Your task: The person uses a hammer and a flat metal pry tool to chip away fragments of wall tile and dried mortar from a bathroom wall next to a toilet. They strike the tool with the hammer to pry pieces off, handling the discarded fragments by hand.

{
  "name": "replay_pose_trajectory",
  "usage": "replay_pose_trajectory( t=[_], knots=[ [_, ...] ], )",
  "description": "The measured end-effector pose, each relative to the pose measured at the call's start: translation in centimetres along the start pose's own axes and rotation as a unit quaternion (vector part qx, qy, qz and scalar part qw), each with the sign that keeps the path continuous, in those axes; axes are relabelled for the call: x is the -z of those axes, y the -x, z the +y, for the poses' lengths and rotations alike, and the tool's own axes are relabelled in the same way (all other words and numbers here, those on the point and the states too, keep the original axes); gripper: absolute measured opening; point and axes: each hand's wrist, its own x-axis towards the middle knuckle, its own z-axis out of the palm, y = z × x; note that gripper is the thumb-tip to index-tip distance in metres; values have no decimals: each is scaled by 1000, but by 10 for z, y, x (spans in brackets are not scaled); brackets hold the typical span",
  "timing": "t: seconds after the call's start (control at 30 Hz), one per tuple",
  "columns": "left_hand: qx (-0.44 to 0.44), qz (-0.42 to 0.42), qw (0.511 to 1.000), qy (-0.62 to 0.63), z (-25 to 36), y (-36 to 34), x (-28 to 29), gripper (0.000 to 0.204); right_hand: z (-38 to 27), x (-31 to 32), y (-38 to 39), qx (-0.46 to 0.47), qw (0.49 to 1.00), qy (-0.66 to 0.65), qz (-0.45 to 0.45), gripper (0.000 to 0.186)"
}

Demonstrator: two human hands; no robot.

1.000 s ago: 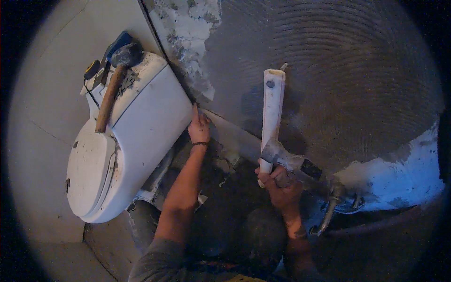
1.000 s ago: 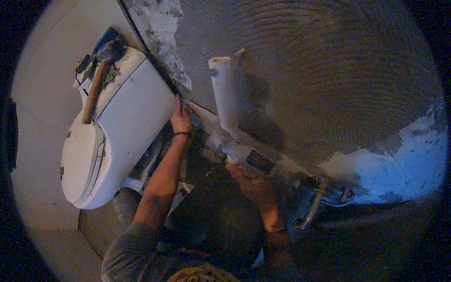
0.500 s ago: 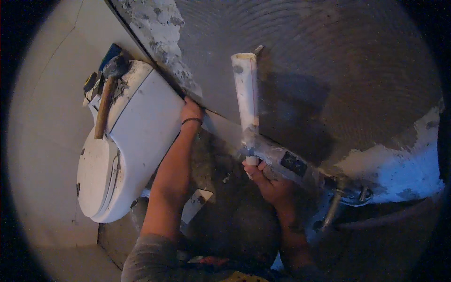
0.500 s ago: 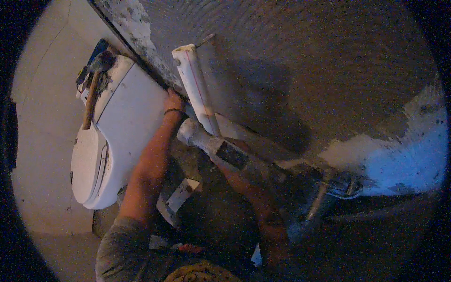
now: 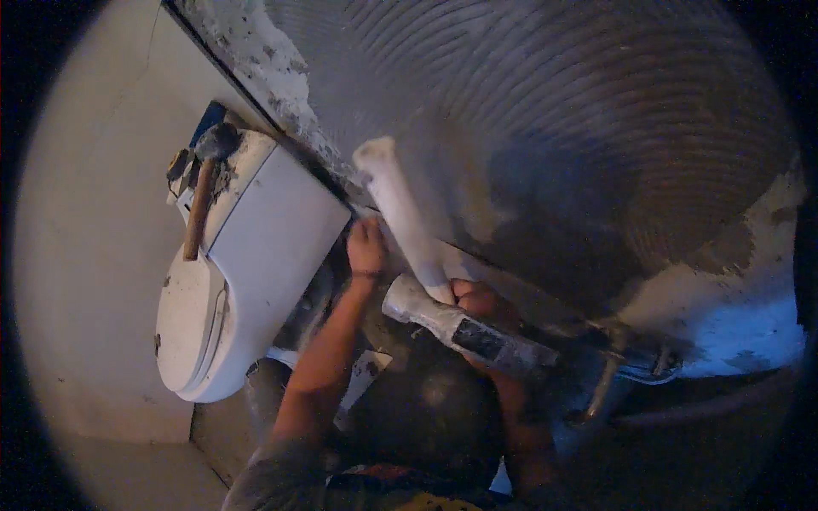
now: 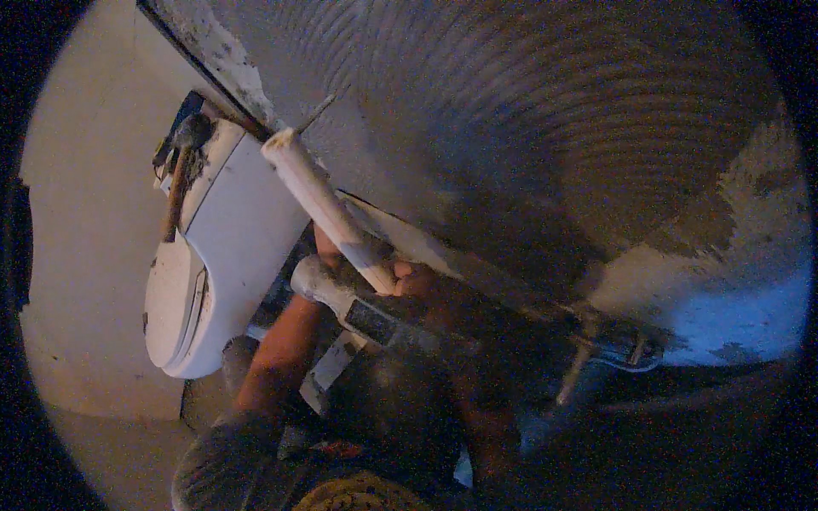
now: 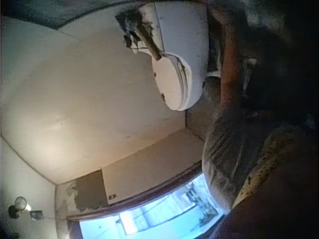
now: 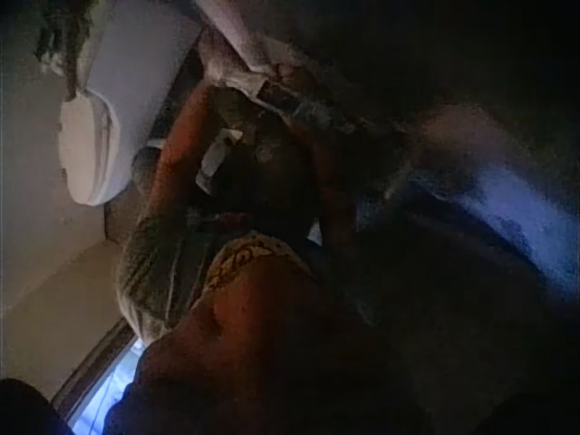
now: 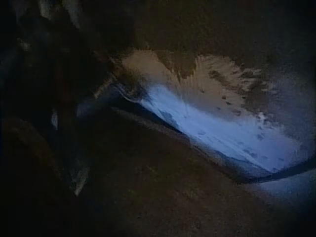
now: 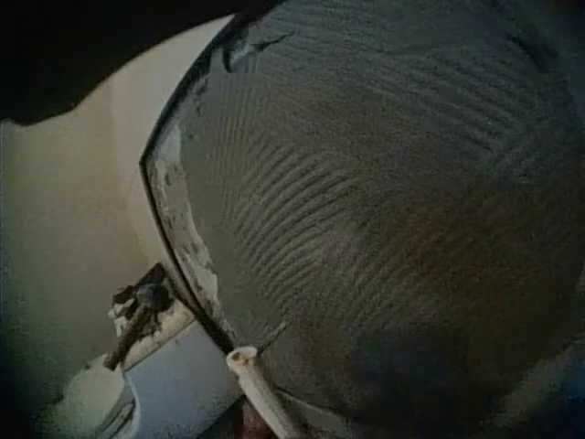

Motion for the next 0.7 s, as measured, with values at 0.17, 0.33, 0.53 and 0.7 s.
replay_pose_trajectory(
  t=[0.17, 0.33, 0.53, 0.7],
  knots=[
    [-90, 70, 988, -104, 19, 8, 22, 24, -7, 0, 0, 13, 1000, 8, -14, 23],
    [-200, -184, 807, -525, 64, -54, 42, 31, -25, 17, 7, 35, 997, 68, -24, 27],
    [-335, -269, 631, -646, -34, -118, 95, 38, -74, -6, -12, 110, 990, 87, -32, 32],
    [-285, -387, 541, -690, 28, -136, 41, 39, -92, -55, -4, 27, 998, -56, -15, 33]
  ],
)
